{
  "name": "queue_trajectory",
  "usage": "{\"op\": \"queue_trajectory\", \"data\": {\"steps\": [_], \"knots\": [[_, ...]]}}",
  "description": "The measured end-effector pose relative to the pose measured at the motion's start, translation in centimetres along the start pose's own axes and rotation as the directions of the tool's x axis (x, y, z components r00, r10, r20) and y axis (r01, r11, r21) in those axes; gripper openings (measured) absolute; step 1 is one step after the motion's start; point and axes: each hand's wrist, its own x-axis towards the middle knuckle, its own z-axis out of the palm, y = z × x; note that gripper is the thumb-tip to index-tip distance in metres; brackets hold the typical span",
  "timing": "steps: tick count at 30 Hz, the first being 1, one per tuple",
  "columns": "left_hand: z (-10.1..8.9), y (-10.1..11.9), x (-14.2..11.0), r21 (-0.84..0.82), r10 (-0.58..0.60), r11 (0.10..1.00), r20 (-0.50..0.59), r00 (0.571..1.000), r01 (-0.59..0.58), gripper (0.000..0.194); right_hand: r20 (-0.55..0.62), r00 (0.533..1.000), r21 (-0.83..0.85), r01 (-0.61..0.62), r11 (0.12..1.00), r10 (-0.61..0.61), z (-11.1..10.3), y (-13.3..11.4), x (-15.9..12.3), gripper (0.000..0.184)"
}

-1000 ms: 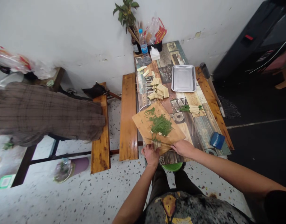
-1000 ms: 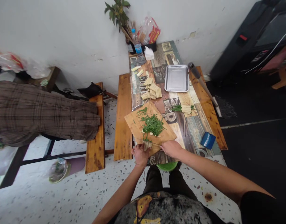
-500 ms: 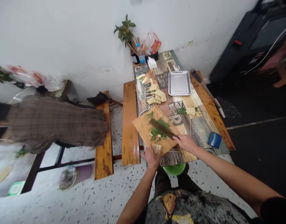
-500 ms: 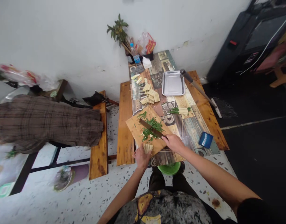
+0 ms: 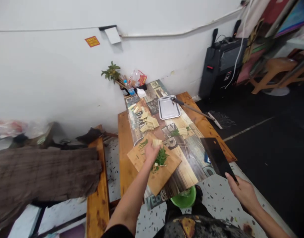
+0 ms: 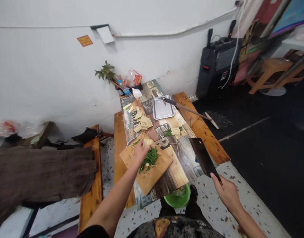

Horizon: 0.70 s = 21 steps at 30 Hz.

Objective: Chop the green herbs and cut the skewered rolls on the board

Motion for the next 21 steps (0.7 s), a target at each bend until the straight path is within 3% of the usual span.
{"op": "queue_trajectory", "data": {"steps": [3,5,8,11,13,15,19,21], "knots": [[0.7,2.4,5.7,0.324,0.147,0.933,0.052,0.988,-0.156,0.059,-0.006,0.997,0.005,-0.079,0.997,0.079,-0.9,1.8,-1.6,0.047],[1.1,3.5,9.2,0.507,0.235,0.796,0.244,0.941,-0.330,0.061,0.000,0.990,0.025,-0.141,0.990,0.141,-0.9,3.0,-2.6,0.047],[1.9,4.9,13.6,0.551,0.263,0.666,0.458,0.849,-0.503,0.068,0.027,0.973,0.054,-0.231,0.971,0.230,-0.6,5.0,-3.6,0.050],[3.5,6.2,16.0,0.573,0.243,0.647,0.470,0.848,-0.503,0.066,0.043,0.960,0.081,-0.279,0.957,0.276,-0.4,6.9,-4.1,0.050],[5.2,7.1,16.1,0.597,0.237,0.638,0.449,0.862,-0.487,0.059,0.042,0.956,0.100,-0.294,0.951,0.291,-0.7,7.8,-4.1,0.050],[7.6,8.1,14.9,0.584,0.271,0.627,0.456,0.848,-0.515,0.054,0.055,0.948,0.116,-0.318,0.941,0.313,-1.1,8.4,-4.0,0.050],[13.0,10.2,11.0,0.439,0.384,0.575,0.599,0.702,-0.690,0.057,0.054,0.944,0.143,-0.329,0.934,0.324,-2.0,9.3,-3.4,0.051],[15.3,11.1,9.5,0.417,0.394,0.569,0.619,0.680,-0.709,0.056,0.055,0.943,0.153,-0.333,0.931,0.328,-2.2,9.6,-3.2,0.051]]}}
